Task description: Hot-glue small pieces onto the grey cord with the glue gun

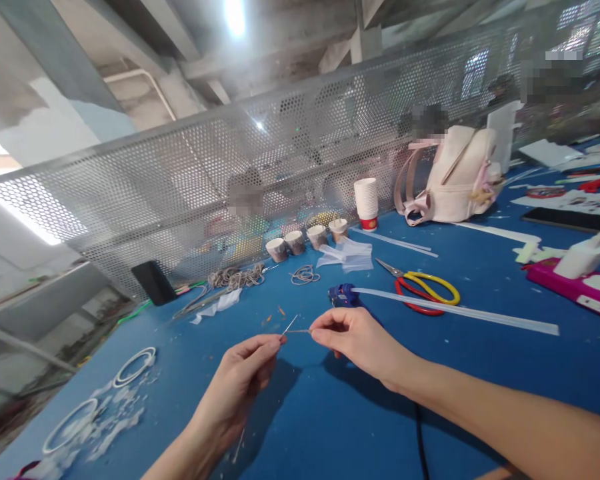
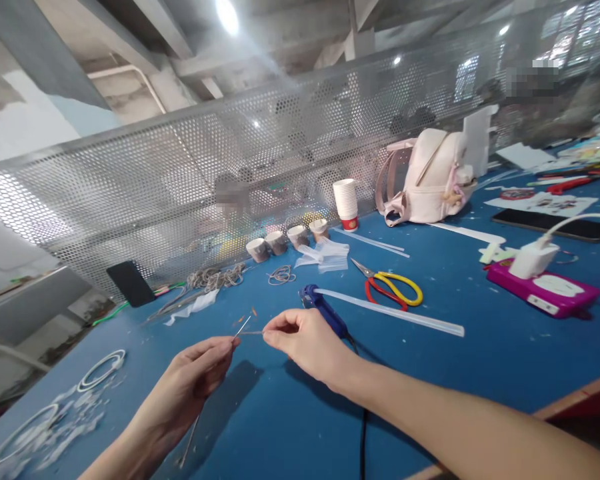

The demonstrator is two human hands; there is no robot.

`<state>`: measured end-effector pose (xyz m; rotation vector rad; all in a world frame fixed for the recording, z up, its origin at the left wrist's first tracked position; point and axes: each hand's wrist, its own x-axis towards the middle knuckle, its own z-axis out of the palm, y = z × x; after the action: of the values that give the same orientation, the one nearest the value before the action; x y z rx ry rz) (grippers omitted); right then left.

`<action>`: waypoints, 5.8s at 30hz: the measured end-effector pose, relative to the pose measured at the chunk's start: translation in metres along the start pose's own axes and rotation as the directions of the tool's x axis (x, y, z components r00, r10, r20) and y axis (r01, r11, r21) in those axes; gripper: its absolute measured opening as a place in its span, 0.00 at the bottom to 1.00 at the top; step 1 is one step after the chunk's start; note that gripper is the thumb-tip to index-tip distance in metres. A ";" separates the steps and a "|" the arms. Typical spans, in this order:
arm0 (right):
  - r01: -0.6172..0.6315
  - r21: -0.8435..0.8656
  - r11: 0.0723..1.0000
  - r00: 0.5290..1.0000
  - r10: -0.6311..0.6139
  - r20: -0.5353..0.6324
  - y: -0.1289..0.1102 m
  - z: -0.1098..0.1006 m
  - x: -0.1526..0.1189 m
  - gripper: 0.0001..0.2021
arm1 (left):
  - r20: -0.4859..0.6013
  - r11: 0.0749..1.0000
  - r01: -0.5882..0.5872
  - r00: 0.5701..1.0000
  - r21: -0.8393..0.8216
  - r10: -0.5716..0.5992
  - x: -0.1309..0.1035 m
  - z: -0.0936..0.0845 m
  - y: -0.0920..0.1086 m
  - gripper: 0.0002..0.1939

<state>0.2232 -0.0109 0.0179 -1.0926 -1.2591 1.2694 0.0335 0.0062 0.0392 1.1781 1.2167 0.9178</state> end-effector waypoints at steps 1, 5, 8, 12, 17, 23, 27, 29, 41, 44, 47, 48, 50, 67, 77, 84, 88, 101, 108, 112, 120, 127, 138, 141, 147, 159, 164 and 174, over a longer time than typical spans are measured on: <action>-0.003 -0.006 1.000 1.000 0.003 0.005 0.000 0.000 0.000 0.05 | 0.000 1.000 0.003 1.000 -0.004 -0.003 0.000 0.001 0.000 0.16; 0.010 -0.006 1.000 1.000 -0.010 0.021 0.001 0.001 -0.001 0.05 | 0.024 1.000 -0.006 1.000 -0.001 0.006 -0.002 0.002 0.002 0.16; 0.018 0.005 1.000 1.000 -0.018 0.022 0.001 0.001 -0.001 0.05 | 0.029 1.000 -0.024 0.999 0.010 0.024 -0.003 0.002 0.002 0.14; 0.015 0.010 1.000 1.000 -0.015 0.027 0.000 0.001 -0.002 0.05 | 0.009 0.999 -0.046 0.999 0.006 0.046 -0.005 0.005 0.003 0.13; 0.009 0.023 1.000 1.000 -0.010 0.028 -0.001 -0.001 -0.004 0.04 | -0.023 0.996 -0.089 0.996 -0.005 0.089 -0.009 0.012 0.005 0.10; 0.006 0.039 0.999 0.999 -0.008 0.046 -0.002 -0.001 -0.005 0.04 | -0.093 0.993 -0.117 0.989 0.036 0.119 -0.010 0.013 0.002 0.09; 0.009 0.039 0.999 0.999 -0.010 0.044 -0.002 -0.001 -0.005 0.04 | -0.108 0.988 -0.109 0.987 0.107 0.121 -0.009 0.010 0.002 0.11; 0.005 0.038 0.999 0.999 -0.007 0.039 -0.003 -0.001 -0.005 0.04 | -0.085 0.987 -0.094 0.991 0.129 0.105 -0.009 0.008 0.003 0.14; -0.002 0.058 0.998 0.999 0.000 0.032 -0.003 -0.001 -0.005 0.03 | 0.031 0.938 -0.245 0.969 0.244 0.245 -0.011 0.007 0.002 0.11; -0.019 0.065 0.998 0.999 0.017 0.031 -0.003 0.000 -0.005 0.03 | 0.036 0.941 -0.255 0.967 0.221 0.253 -0.007 0.006 -0.003 0.09; -0.035 0.073 0.997 0.999 0.033 0.030 -0.004 0.000 -0.005 0.03 | 0.030 0.949 -0.244 0.970 0.198 0.243 -0.005 0.005 -0.006 0.09; -0.039 0.073 0.997 0.999 0.037 0.029 -0.004 0.000 -0.005 0.03 | 0.026 0.951 -0.237 0.971 0.198 0.237 -0.006 0.005 -0.006 0.09; -0.044 0.073 0.996 0.999 0.042 0.031 -0.004 -0.001 -0.005 0.03 | 0.008 0.951 -0.231 0.972 0.206 0.234 -0.007 0.005 -0.006 0.10; -0.031 0.072 0.997 0.999 0.029 0.037 -0.002 -0.002 -0.004 0.03 | 0.025 0.904 -0.254 0.965 0.343 0.262 -0.011 0.009 -0.001 0.14; -0.051 0.064 0.997 0.998 0.048 0.051 -0.002 0.000 -0.004 0.03 | -0.016 0.963 -0.219 0.974 0.158 0.224 -0.008 0.010 -0.008 0.11; -0.066 0.066 0.996 0.996 0.061 0.066 -0.003 0.002 -0.005 0.03 | -0.056 0.960 -0.212 0.973 0.184 0.225 -0.011 0.011 -0.008 0.13; -0.055 0.063 0.997 0.996 0.051 0.069 -0.003 0.002 -0.005 0.03 | -0.086 0.952 -0.192 0.972 0.238 0.218 -0.013 0.012 -0.004 0.14; -0.054 0.082 0.995 0.995 0.047 0.084 -0.002 0.002 -0.007 0.03 | 0.012 0.896 -0.289 0.953 0.337 0.303 -0.016 0.013 0.000 0.13; -0.054 0.098 0.994 0.994 0.044 0.096 -0.001 0.004 -0.008 0.04 | -0.029 0.934 -0.254 0.963 0.249 0.270 -0.014 0.014 -0.005 0.12; -0.053 0.099 0.994 0.994 0.043 0.099 0.000 0.004 -0.008 0.04 | -0.047 0.946 -0.227 0.969 0.229 0.244 -0.015 0.016 -0.006 0.13; -0.037 0.100 0.994 0.994 0.026 0.104 0.000 0.003 -0.008 0.04 | -0.096 0.944 -0.226 0.962 0.240 0.255 -0.014 0.016 -0.007 0.16; -0.037 0.105 0.994 0.995 0.027 0.097 -0.003 0.001 -0.009 0.04 | -0.076 0.905 -0.218 0.962 0.365 0.262 -0.017 0.018 -0.001 0.13; -0.052 0.123 0.991 0.994 0.040 0.100 -0.003 0.001 -0.009 0.05 | -0.001 0.885 -0.278 0.954 0.373 0.300 -0.018 0.014 -0.006 0.12; -0.060 0.116 0.991 0.994 0.048 0.102 -0.002 0.001 -0.008 0.05 | -0.008 0.881 -0.299 0.946 0.367 0.325 -0.017 0.013 -0.007 0.11; -0.059 0.099 0.993 0.993 0.048 0.111 0.000 0.002 -0.008 0.05 | -0.027 0.874 -0.324 0.934 0.361 0.357 -0.016 0.014 -0.008 0.09; -0.109 0.191 0.975 0.986 0.081 0.148 0.002 0.003 -0.007 0.05 | -0.043 0.950 -0.266 0.960 0.165 0.277 -0.018 0.017 -0.010 0.10; -0.149 0.208 0.967 0.982 0.119 0.146 0.005 0.004 -0.005 0.07 | 0.048 0.986 -0.165 0.985 -0.036 0.166 -0.014 0.014 -0.009 0.07; -0.147 0.188 0.971 0.983 0.122 0.141 0.008 0.007 -0.001 0.09 | 0.195 0.957 -0.008 0.979 -0.291 0.067 -0.010 0.012 -0.004 0.06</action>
<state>0.2163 -0.0124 0.0102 -0.9783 -1.1389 1.5545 0.0431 -0.0066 0.0372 1.0330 0.8651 0.9435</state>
